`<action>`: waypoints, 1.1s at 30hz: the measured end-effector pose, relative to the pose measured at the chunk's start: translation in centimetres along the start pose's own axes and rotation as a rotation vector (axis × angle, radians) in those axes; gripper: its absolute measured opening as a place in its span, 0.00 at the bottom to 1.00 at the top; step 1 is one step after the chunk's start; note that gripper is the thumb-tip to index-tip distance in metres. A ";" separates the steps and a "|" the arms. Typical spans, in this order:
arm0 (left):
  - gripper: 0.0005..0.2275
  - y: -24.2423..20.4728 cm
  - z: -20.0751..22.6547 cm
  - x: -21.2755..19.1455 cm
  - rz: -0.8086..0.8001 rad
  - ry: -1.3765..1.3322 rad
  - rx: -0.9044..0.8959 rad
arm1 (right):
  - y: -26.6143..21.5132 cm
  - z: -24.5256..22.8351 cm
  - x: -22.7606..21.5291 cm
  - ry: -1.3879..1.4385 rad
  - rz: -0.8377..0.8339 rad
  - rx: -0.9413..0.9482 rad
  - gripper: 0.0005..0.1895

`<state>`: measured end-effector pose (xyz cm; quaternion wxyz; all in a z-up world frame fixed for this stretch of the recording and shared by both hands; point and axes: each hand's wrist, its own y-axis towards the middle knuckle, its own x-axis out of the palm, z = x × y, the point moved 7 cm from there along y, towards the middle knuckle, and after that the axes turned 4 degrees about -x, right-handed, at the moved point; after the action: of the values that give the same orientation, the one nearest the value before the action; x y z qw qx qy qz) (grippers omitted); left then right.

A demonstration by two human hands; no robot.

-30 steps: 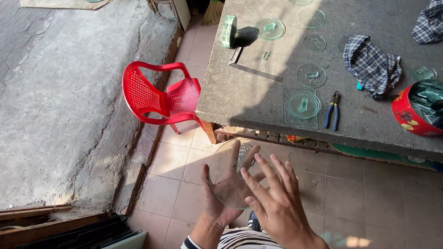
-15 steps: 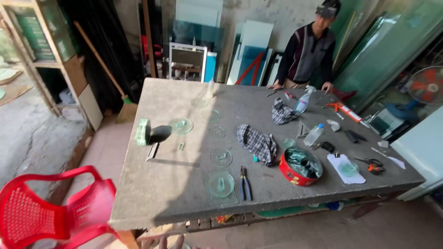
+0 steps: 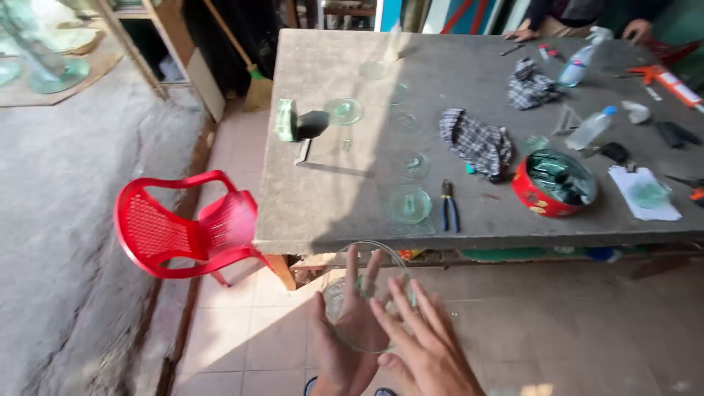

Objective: Cleaning circular glass plates and attaching small rectangular components to them in a workshop environment.

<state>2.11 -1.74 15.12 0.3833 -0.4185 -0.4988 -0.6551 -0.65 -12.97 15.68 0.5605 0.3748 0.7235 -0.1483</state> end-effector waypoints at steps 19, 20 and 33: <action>0.43 -2.4 -1.7 2.2 0.288 -0.102 -0.140 | 0.6 -0.4 -6.4 0.090 0.424 0.150 0.45; 0.43 -2.9 -2.1 2.2 0.266 -0.062 -0.152 | 0.8 -0.3 -5.8 0.111 0.374 0.166 0.55; 0.43 -2.5 -2.5 1.1 0.421 -0.436 -0.176 | 1.4 3.2 -5.2 0.569 0.313 0.361 0.37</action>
<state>-1.00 -3.75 14.93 0.3566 -0.6749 -0.4129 -0.4968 3.05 -16.01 19.75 0.2775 0.5999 0.7466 -0.0761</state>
